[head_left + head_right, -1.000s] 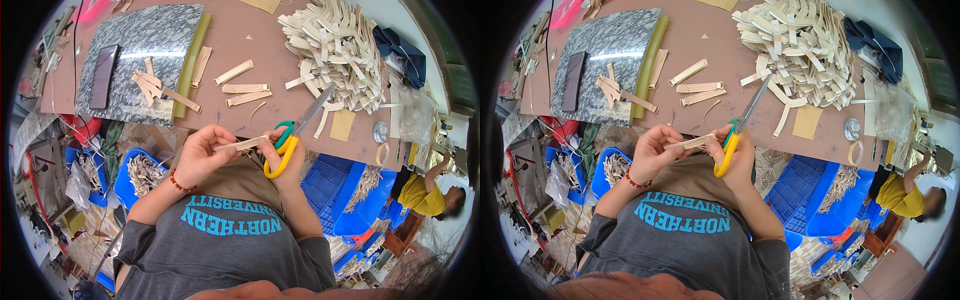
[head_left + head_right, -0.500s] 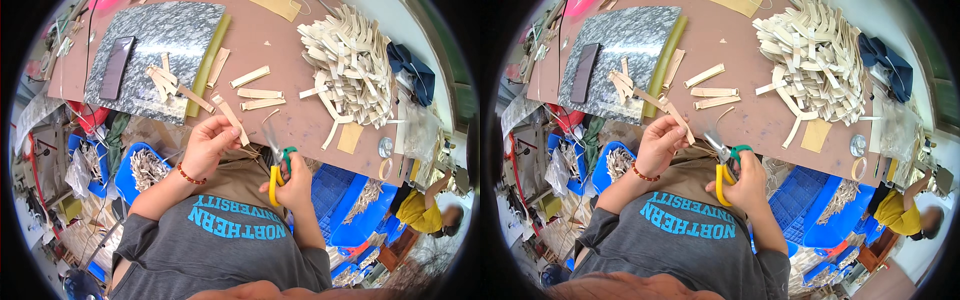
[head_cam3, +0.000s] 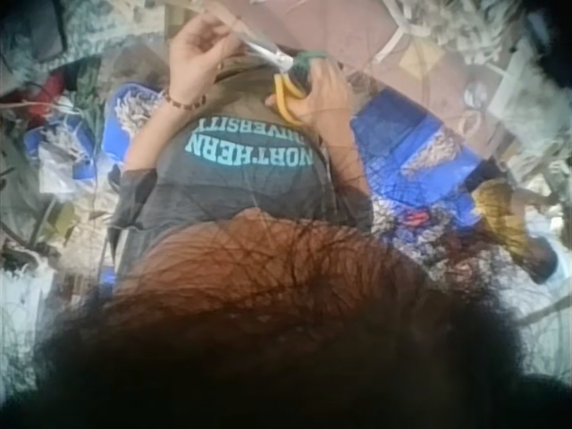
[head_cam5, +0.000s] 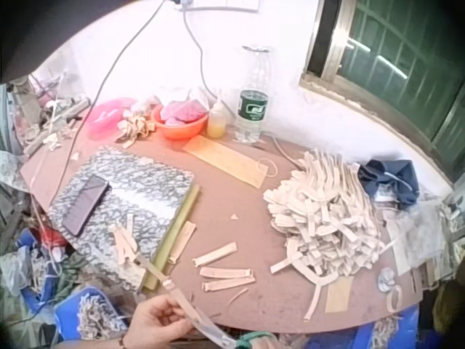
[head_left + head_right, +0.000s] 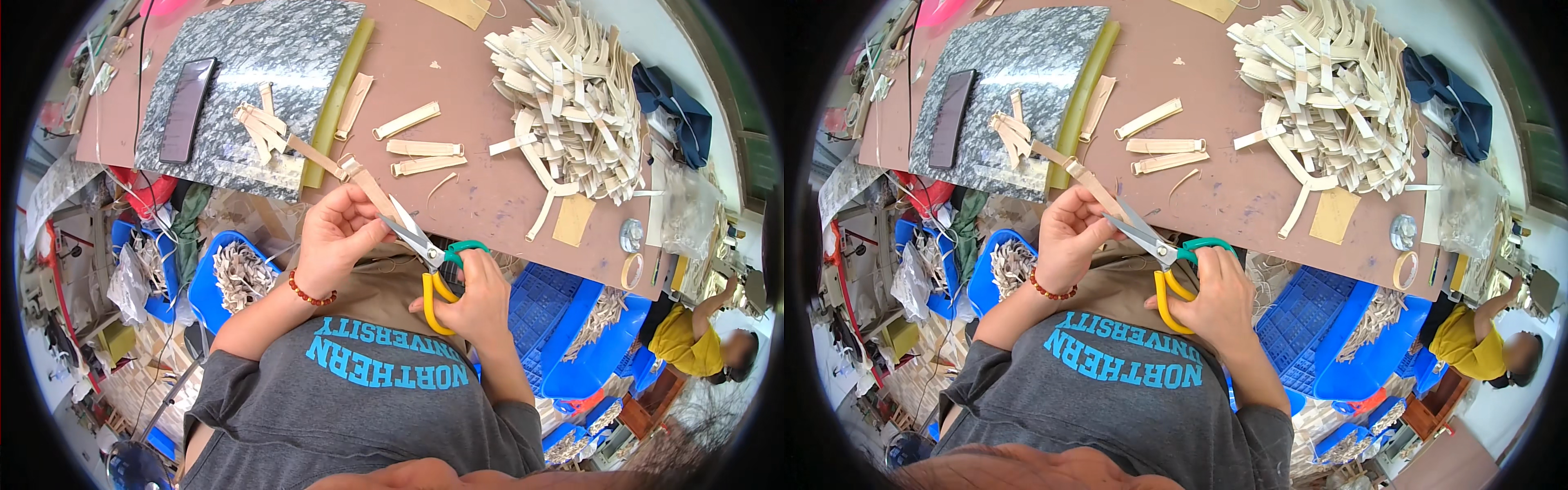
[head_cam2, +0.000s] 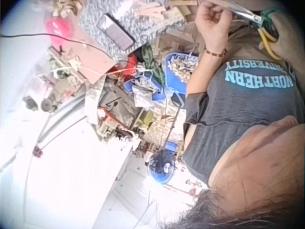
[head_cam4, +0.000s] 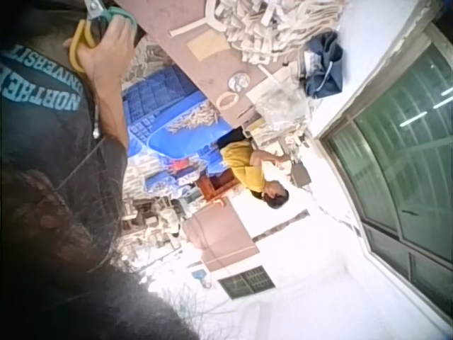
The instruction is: The person uses yellow-handled scissors to cut small, rectangular pieces of light-colored material. They pick up individual pieces from a pile on the table, trim them, and place the cut pieces back onto the table. The task is repetitive and involves handling the material one piece at a time.
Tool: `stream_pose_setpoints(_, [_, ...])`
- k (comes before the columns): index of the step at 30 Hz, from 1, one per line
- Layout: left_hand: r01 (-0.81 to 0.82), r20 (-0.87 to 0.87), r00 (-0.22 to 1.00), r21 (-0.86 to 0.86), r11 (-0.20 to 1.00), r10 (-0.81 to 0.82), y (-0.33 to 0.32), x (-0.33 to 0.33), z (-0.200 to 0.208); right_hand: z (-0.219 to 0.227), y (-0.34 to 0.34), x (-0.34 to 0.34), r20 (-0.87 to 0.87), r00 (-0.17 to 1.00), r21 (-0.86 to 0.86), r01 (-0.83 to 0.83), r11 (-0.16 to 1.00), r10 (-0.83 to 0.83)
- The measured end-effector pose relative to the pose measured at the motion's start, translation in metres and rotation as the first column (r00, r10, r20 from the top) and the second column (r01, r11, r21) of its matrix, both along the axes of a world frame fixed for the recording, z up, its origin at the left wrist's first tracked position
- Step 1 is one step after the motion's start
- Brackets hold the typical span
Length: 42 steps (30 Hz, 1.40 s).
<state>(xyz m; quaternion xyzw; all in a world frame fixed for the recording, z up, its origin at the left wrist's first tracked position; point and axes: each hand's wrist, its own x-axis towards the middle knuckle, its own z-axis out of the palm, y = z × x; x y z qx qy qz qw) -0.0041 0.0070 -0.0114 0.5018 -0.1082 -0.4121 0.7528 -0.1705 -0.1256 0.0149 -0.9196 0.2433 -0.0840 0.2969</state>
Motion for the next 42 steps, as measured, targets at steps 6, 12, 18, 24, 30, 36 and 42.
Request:
stream_pose_setpoints(6, [-0.022, 0.007, 1.000, -0.001, 1.000, 0.022, 0.000, 0.000, 0.005, 0.003, 0.000, 0.002, -0.002, 1.000, -0.013, -0.010, 1.000, 0.010])
stream_pose_setpoints(12, [-0.039, 0.023, 0.999, -0.002, 0.999, 0.039, 0.000, -0.001, 0.007, 0.004, -0.002, 0.003, -0.003, 0.999, -0.055, -0.036, 0.998, 0.036])
stream_pose_setpoints(18, [-0.043, 0.027, 0.999, -0.009, 0.999, 0.043, 0.000, -0.002, 0.011, 0.005, -0.002, 0.004, 0.014, 0.998, -0.066, -0.053, 0.996, 0.054])
stream_pose_setpoints(24, [-0.029, 0.001, 1.000, -0.001, 1.000, 0.029, 0.000, -0.002, 0.014, 0.001, 0.000, 0.002, 0.045, 0.999, -0.048, -0.018, 0.999, 0.020])
stream_pose_setpoints(30, [0.003, -0.062, 0.998, -0.004, 1.000, -0.003, 0.003, 0.002, 0.011, -0.004, 0.002, -0.002, 0.079, 0.997, -0.067, -0.006, 0.998, 0.011])
stream_pose_setpoints(36, [0.040, -0.059, 0.997, 0.004, 0.999, -0.040, 0.004, 0.004, 0.010, -0.008, 0.004, 0.001, 0.116, 0.993, -0.083, 0.002, 0.997, 0.007])
stream_pose_setpoints(42, [0.102, -0.109, 0.989, -0.010, 0.995, -0.103, 0.005, 0.003, 0.013, -0.003, 0.004, 0.005, 0.072, 0.997, -0.076, -0.021, 0.997, 0.027])
